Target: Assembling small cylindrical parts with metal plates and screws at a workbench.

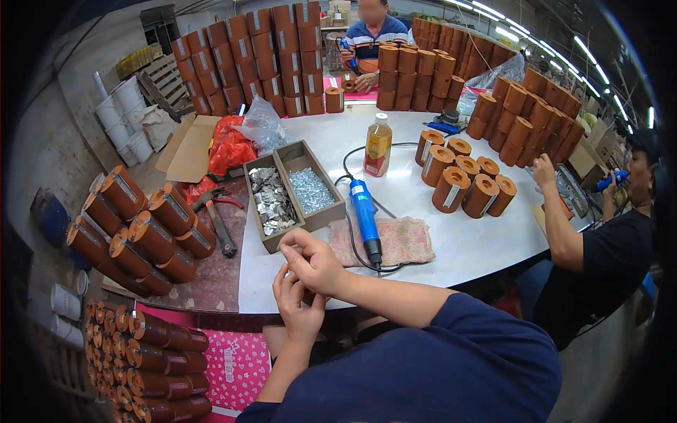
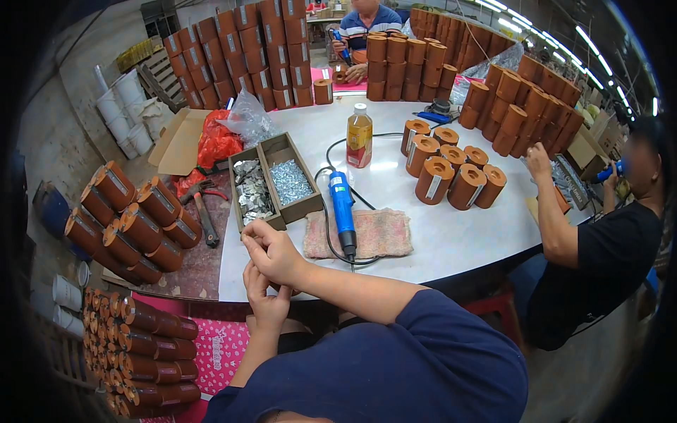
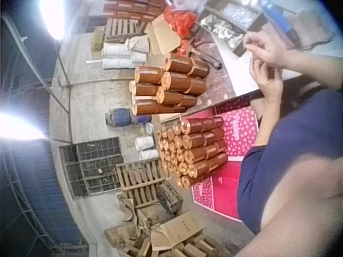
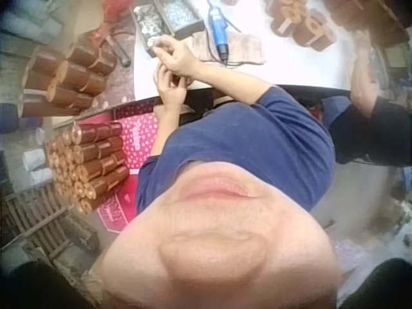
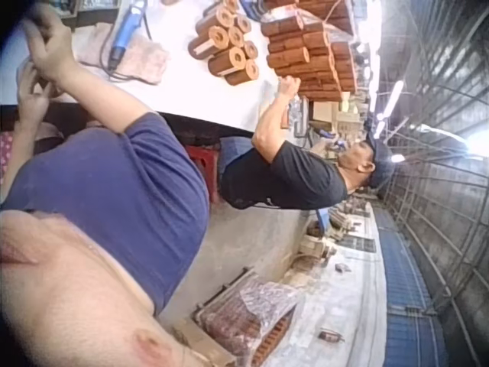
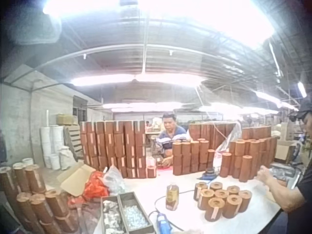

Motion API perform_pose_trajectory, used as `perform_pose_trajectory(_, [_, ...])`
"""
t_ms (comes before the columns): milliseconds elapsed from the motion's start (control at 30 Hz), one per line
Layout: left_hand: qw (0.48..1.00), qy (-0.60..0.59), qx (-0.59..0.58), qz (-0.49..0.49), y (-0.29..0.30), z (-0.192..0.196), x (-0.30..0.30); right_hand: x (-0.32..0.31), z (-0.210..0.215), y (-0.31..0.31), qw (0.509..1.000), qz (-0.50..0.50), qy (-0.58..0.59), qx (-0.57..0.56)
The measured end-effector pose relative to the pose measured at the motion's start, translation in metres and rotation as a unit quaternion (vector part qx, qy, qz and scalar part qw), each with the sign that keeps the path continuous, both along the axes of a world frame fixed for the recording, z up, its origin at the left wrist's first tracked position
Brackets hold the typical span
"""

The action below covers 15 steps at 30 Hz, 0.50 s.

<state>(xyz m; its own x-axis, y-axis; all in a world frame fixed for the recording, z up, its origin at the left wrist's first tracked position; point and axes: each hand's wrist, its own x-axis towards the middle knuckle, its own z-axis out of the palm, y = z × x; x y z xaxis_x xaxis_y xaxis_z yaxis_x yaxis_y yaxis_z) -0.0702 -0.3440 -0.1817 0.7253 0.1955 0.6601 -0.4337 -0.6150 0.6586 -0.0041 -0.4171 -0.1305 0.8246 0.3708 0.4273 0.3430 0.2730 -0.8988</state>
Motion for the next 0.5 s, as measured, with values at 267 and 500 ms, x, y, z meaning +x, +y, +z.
perform_pose_trajectory(267, [0.999,0.011,0.039,0.006,0.002,-0.002,0.0,0.02,0.015,-0.017,0.964,0.245,0.101,-0.033])
perform_pose_trajectory(500, [1.0,0.015,-0.001,-0.009,-0.002,0.002,0.0,0.019,0.007,-0.015,0.968,0.23,-0.029,-0.101])
